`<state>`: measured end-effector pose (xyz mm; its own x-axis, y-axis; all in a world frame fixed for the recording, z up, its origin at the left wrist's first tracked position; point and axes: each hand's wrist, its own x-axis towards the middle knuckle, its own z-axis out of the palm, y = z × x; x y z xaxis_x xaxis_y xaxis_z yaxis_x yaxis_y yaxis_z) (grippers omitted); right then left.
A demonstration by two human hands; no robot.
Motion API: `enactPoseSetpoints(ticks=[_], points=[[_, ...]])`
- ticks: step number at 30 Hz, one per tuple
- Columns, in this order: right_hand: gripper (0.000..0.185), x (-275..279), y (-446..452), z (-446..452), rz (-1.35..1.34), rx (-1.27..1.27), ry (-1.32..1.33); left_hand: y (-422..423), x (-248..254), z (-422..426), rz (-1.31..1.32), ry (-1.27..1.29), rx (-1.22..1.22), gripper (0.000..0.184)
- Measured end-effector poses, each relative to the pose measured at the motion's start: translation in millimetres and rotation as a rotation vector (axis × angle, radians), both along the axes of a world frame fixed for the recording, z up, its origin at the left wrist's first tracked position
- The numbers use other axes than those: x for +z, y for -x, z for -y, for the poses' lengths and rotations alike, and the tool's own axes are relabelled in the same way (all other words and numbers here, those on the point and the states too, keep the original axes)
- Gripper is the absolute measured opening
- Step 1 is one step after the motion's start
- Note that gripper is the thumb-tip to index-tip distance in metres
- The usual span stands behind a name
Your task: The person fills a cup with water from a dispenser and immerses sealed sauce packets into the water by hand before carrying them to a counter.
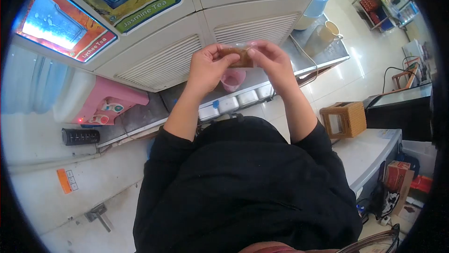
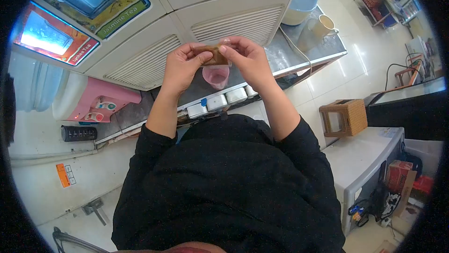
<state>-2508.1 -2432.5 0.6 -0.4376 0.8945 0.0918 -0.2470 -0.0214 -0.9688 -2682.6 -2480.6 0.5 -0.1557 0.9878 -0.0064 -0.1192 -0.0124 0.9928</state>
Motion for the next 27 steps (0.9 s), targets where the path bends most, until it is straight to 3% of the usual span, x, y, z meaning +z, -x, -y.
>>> enactPoseSetpoints(ticks=[4,10,18,22,27], points=[[0.019,3,2,-1,0.031,-0.057,-0.007,4,4,2,-0.047,-0.033,-0.036,0.024],[0.018,14,11,11,-0.099,-0.138,-0.043,-7,16,11,0.09,-0.206,-0.01,0.046],[0.026,37,4,25,-0.129,0.057,-0.051,-1,44,24,0.11,-0.187,-0.039,0.053],[0.024,41,4,29,-0.156,0.033,-0.091,3,49,27,0.039,-0.196,-0.067,0.061],[0.023,46,1,33,-0.181,0.005,-0.11,0,53,30,0.192,-0.279,-0.063,0.059]])
